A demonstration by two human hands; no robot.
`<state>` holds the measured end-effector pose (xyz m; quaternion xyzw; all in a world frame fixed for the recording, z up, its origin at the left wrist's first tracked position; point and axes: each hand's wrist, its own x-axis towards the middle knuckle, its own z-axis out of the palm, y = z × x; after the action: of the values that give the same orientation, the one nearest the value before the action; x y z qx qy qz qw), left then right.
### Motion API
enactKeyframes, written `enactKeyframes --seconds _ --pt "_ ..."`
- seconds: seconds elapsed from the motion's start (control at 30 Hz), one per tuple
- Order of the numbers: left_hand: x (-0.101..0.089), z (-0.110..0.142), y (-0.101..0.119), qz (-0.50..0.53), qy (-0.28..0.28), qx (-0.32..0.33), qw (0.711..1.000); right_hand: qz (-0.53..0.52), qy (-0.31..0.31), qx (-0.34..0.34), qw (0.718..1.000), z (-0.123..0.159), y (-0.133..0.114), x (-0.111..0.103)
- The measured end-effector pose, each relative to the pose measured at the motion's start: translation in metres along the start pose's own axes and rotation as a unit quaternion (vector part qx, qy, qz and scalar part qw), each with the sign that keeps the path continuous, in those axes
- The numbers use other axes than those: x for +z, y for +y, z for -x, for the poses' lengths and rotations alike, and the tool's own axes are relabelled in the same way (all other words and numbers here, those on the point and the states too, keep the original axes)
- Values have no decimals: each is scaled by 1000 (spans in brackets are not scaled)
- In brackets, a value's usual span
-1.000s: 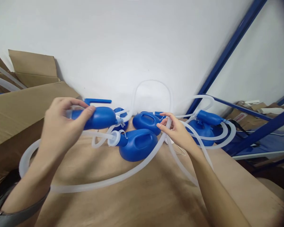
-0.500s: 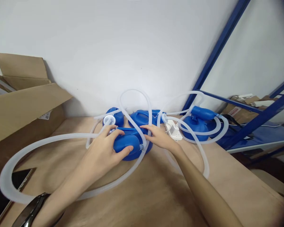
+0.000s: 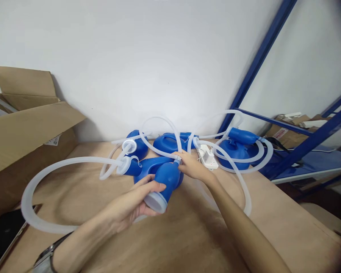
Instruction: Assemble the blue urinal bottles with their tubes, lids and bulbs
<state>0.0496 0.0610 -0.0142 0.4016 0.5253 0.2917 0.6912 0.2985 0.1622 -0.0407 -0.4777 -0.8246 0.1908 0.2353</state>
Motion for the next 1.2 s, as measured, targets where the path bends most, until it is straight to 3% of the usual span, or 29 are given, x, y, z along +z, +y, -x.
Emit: enactKeyframes --seconds 0.07,0.17,0.27,0.37,0.53,0.63,0.87,0.93,1.1,1.2 --pt "14 -3 -6 127 17 -5 992 1 4 7 1000 -1 3 1" --pt "28 -6 -10 172 76 20 982 -6 8 6 1000 -1 4 2" --pt "23 -10 -8 65 89 59 992 -21 -1 -14 1000 -1 4 3" --pt "6 -14 -3 -74 91 99 988 -34 -11 -30 999 0 3 3" --pt "-13 -8 11 -272 121 194 935 -44 -18 -44 998 2 -2 3" --pt "-13 0 15 -321 125 241 907 -44 -30 -48 997 3 -5 4" --pt "-18 1 5 -454 71 348 817 -40 -46 -44 997 3 -15 9" --pt "-19 1 6 -465 78 350 810 -44 -50 -57 996 5 -20 12" --pt "-14 8 9 -462 74 316 825 -50 -36 -64 996 9 -29 21" --pt "-11 9 6 -487 73 327 807 -48 -31 -52 997 8 -30 20"
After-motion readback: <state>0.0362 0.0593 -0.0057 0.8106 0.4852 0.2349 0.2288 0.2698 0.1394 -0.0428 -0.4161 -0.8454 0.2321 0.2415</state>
